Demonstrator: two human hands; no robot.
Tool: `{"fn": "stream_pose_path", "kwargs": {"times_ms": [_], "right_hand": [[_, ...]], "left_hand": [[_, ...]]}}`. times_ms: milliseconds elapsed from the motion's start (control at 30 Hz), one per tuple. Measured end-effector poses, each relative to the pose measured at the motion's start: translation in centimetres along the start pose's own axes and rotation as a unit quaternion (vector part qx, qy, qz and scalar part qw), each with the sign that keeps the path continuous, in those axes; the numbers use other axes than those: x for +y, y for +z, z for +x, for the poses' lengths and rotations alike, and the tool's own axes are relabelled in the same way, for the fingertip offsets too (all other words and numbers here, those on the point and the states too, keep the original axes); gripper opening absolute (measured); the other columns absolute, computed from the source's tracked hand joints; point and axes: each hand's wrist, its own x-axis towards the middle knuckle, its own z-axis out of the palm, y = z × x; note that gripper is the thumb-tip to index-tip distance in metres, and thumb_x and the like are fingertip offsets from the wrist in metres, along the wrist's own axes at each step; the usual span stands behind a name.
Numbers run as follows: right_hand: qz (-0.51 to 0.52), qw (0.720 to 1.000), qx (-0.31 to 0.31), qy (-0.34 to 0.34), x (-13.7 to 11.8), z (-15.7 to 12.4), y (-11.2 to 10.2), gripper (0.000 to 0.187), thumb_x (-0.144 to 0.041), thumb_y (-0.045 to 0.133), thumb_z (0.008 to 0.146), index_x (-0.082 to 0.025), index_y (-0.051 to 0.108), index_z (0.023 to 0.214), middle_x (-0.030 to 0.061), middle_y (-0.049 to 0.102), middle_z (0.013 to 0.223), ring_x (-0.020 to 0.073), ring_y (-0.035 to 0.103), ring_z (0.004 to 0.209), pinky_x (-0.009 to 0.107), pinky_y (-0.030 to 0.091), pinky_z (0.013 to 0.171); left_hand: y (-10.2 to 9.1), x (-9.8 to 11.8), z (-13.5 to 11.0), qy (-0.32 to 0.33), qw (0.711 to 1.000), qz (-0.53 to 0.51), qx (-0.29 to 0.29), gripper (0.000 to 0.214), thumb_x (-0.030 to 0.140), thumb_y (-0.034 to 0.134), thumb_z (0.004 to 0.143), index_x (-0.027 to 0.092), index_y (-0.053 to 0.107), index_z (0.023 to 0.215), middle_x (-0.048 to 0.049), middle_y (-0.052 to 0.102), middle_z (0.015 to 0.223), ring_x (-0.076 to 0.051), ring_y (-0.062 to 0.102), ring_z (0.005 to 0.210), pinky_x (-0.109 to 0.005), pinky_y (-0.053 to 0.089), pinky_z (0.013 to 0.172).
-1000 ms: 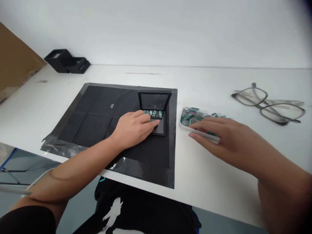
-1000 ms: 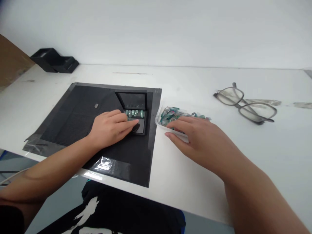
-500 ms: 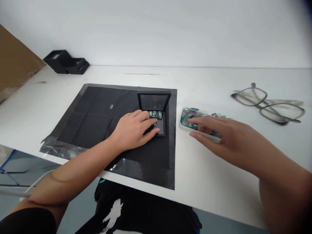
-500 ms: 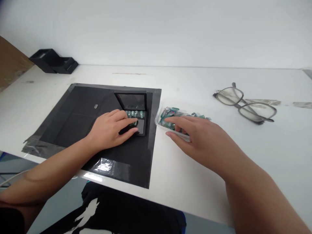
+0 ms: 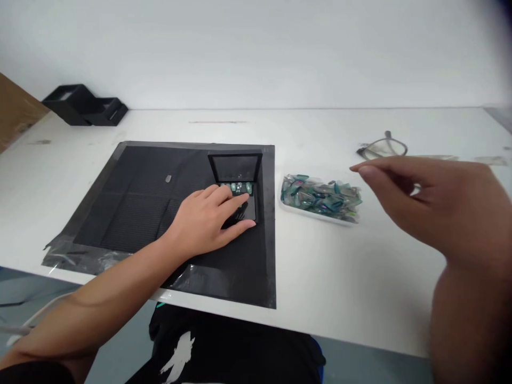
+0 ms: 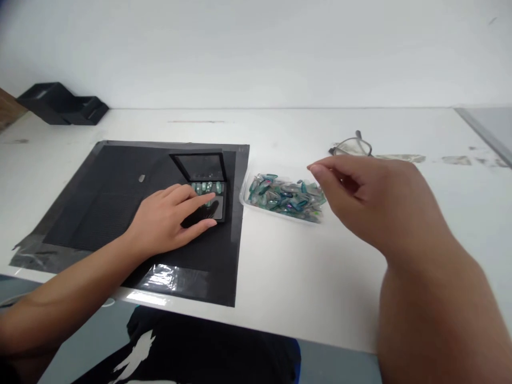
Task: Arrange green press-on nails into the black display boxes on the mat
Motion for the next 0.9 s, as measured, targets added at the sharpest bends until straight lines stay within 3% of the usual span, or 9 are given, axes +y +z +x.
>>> {"fn": "stream_pose_path", "kwargs": {"times_ms": [233,333,433,600,700,900], "right_hand": [[0.018,0.999,-0.002,-0.035,-0.3,0.4,1.2,0.021,-0.043,0.063,0.086,-0.029,0.077,0.094,-0.0038,0.068,0.071,0.0131,0.057,0.056,0.03,0.045,0.058],[0.033,0.998,-0.018,-0.05,-0.7,0.3,1.3,0.018,-0.043,0.065,0.084,-0.027,0.075,0.08,-0.0023,0.071,0.08,0.013,0.056,0.057,0.031,0.043,0.056],[0.053,0.995,-0.065,-0.053,-1.0,0.1,1.4,0.022,-0.043,0.067,0.083,-0.025,0.074,0.071,0.0007,0.071,0.092,0.0139,0.056,0.062,0.032,0.044,0.058],[0.148,0.972,-0.178,-0.03,-1.6,0.3,1.7,0.025,-0.052,0.069,0.084,-0.031,0.08,0.092,0.004,0.069,0.102,0.0149,0.054,0.066,0.032,0.044,0.057],[0.19,0.956,-0.224,-0.01,-1.9,0.5,2.0,0.028,-0.055,0.069,0.082,-0.031,0.081,0.092,0.0045,0.07,0.1,0.0155,0.054,0.065,0.032,0.042,0.055],[0.118,0.953,-0.278,0.01,-2.3,0.9,2.0,0.031,-0.055,0.069,0.08,-0.031,0.08,0.095,0.003,0.07,0.102,0.0151,0.055,0.065,0.033,0.043,0.058]], "left_hand": [[-0.6,0.6,-0.1,0.088,0.992,-0.058,0.07,0.034,0.043,0.066,0.091,0.02,0.069,0.116,-0.0026,0.065,0.088,-0.016,0.06,0.076,-0.03,0.049,0.065],[-0.7,0.5,-0.1,0.084,0.99,-0.09,0.07,0.029,0.04,0.069,0.089,0.021,0.071,0.111,-0.0017,0.065,0.086,-0.015,0.059,0.075,-0.029,0.049,0.065],[-0.7,0.1,-0.1,0.063,0.988,-0.121,0.076,0.022,0.033,0.07,0.089,0.021,0.073,0.107,-0.0009,0.065,0.085,-0.013,0.059,0.074,-0.028,0.051,0.068],[-1.1,-0.2,0.0,0.065,0.985,-0.129,0.097,0.019,0.028,0.072,0.086,0.021,0.074,0.104,-0.0007,0.066,0.083,-0.012,0.057,0.071,-0.027,0.051,0.067],[-1.2,-0.1,-0.1,0.081,0.984,-0.126,0.097,0.02,0.027,0.073,0.086,0.021,0.074,0.105,-0.0009,0.066,0.083,-0.013,0.058,0.072,-0.028,0.051,0.068],[-1.1,-0.1,-0.1,0.083,0.985,-0.129,0.081,0.019,0.028,0.071,0.087,0.022,0.073,0.105,-0.0007,0.068,0.084,-0.013,0.06,0.075,-0.028,0.052,0.069]]}}
